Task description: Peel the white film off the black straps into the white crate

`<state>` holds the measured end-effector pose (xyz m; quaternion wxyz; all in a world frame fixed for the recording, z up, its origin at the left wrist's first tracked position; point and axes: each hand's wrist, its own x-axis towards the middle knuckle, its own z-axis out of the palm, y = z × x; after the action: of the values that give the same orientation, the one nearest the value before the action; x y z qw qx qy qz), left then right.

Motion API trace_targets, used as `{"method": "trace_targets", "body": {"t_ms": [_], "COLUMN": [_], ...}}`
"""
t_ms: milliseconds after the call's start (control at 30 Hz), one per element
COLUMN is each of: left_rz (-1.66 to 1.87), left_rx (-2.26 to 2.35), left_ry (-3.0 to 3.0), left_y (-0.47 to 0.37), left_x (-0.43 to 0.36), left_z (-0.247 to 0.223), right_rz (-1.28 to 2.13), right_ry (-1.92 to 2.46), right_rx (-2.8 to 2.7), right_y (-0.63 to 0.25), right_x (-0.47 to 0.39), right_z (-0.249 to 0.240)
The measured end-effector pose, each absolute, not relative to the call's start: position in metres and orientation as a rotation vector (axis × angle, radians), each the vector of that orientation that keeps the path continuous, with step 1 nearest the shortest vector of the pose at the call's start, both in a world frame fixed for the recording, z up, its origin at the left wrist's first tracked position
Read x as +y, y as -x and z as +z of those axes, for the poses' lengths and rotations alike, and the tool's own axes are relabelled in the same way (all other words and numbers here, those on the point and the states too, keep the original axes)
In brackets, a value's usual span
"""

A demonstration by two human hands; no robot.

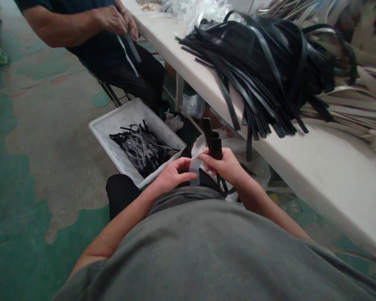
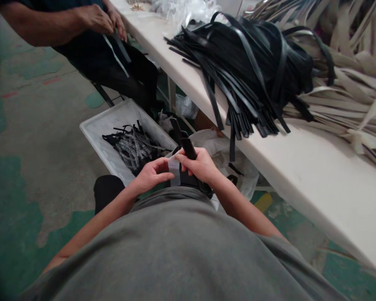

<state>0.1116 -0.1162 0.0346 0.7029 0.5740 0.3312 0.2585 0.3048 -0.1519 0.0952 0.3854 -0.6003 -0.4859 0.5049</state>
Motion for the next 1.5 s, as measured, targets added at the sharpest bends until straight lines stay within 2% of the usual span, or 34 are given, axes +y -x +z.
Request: {"method": "trace_targets", "body": {"t_ms": [300, 467, 567, 667, 800, 900, 967, 1267, 1500], "left_rz": [0.501, 0.380, 0.425, 0.628, 1.088, 1.388, 1.473, 1.144, 1.125], "left_rx": [0.809, 0.828, 0.790, 0.875, 1.108, 1.130, 1.113, 1.091, 1.020], "left_ry": [-1.030, -1.110, -1.007, -0.797, -0.574, -0.529, -0.539, -0.389, -0.286], "left_y": [-0.076, -0.061, -0.050, -0.022, 0.043, 0.078, 0.082, 0.001, -0.013], "left_x": [-0.126, -0.128, -0.122, -0.094, -0.036, -0.007, -0.004, -0.070, -0.081], "left_z": [0.023, 0.029, 0.037, 0.051, 0.091, 0.122, 0.126, 0.024, 0.019], "right_rz": [1.353, 1.420, 1.435, 1.501, 1.634, 1.716, 1.741, 1.790, 1.773], "right_ry": [1.467, 1.418, 1.408, 1.388, 1.364, 1.292, 1.228, 1.182, 1.262], "right_rx": [-1.379, -1.423, -1.413, -1.371, -1.323, -1.358, -1.358, -1.361, -1.500], "right_y": [-0.263, -0.239, -0.234, -0.234, -0.237, -0.236, -0.235, -0.230, -0.221], "right_x": [-0.108, -0.091, -0.080, -0.072, -0.079, -0.094, -0.104, -0.126, -0.134], "right_z": [0.085, 0.083, 0.076, 0.060, 0.039, 0.028, 0.023, 0.016, 0.031]}}
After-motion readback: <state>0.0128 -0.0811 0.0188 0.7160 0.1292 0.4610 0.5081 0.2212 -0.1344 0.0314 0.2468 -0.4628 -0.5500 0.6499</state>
